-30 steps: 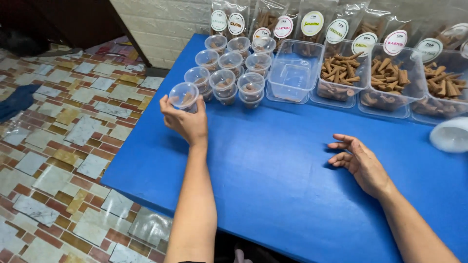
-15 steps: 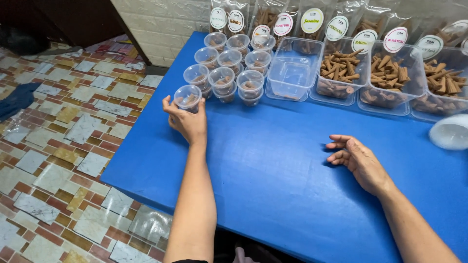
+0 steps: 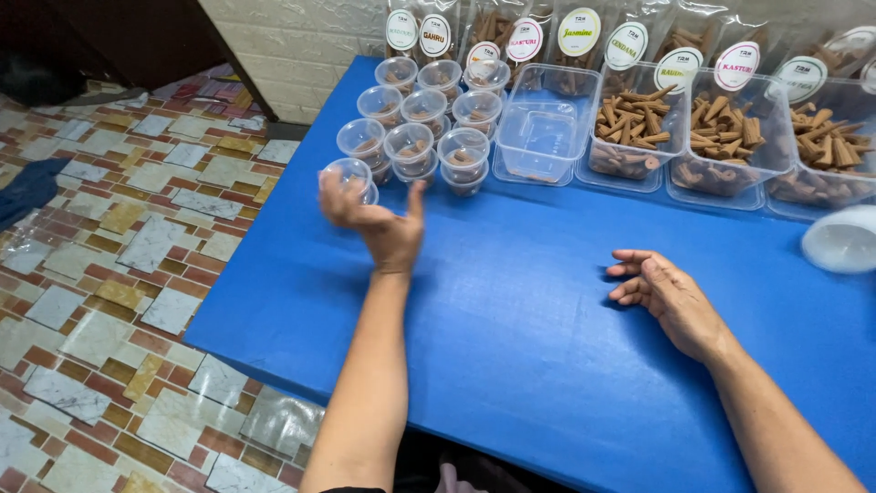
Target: The person is packaging incense cones by placing them into small plastic cups and then securing the cups with plastic lids.
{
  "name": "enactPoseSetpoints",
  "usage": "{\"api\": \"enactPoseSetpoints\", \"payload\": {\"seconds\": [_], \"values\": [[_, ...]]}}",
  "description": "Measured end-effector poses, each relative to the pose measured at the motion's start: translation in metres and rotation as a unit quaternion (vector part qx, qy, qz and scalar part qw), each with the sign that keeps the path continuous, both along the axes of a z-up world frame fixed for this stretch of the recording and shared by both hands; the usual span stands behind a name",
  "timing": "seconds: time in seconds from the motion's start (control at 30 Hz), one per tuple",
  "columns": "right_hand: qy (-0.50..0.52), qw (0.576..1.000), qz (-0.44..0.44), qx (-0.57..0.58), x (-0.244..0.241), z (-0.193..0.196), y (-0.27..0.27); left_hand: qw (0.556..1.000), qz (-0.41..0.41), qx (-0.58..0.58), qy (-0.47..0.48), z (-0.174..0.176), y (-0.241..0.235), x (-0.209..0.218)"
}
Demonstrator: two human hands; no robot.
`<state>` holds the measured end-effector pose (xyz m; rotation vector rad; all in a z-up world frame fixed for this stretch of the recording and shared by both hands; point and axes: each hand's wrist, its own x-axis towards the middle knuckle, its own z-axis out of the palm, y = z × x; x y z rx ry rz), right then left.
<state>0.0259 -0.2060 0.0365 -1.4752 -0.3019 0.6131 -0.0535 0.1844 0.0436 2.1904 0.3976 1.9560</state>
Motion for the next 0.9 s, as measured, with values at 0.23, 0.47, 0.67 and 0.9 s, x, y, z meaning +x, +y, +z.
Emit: {"api": "enactPoseSetpoints", "payload": {"seconds": [0.23, 0.47, 0.67, 0.9], "values": [[-0.020, 0.998, -0.004, -0.051, -0.003, 0.002, 0.003, 0.945, -0.274, 0.149, 0.094, -0.001, -0.127, 0.012], [-0.177, 0.984, 0.019, -0.018, 0.018, -0.047, -0.008, 0.851, -0.444, 0.235, 0.149, -0.053, -0.197, 0.040], [-0.203, 0.979, 0.009, -0.021, 0.019, -0.065, -0.003, 0.778, -0.558, 0.139, 0.254, -0.048, -0.193, 0.065], [-0.163, 0.985, 0.019, -0.048, 0.001, -0.020, 0.002, 0.729, -0.571, 0.019, 0.377, -0.029, -0.173, 0.057]]}}
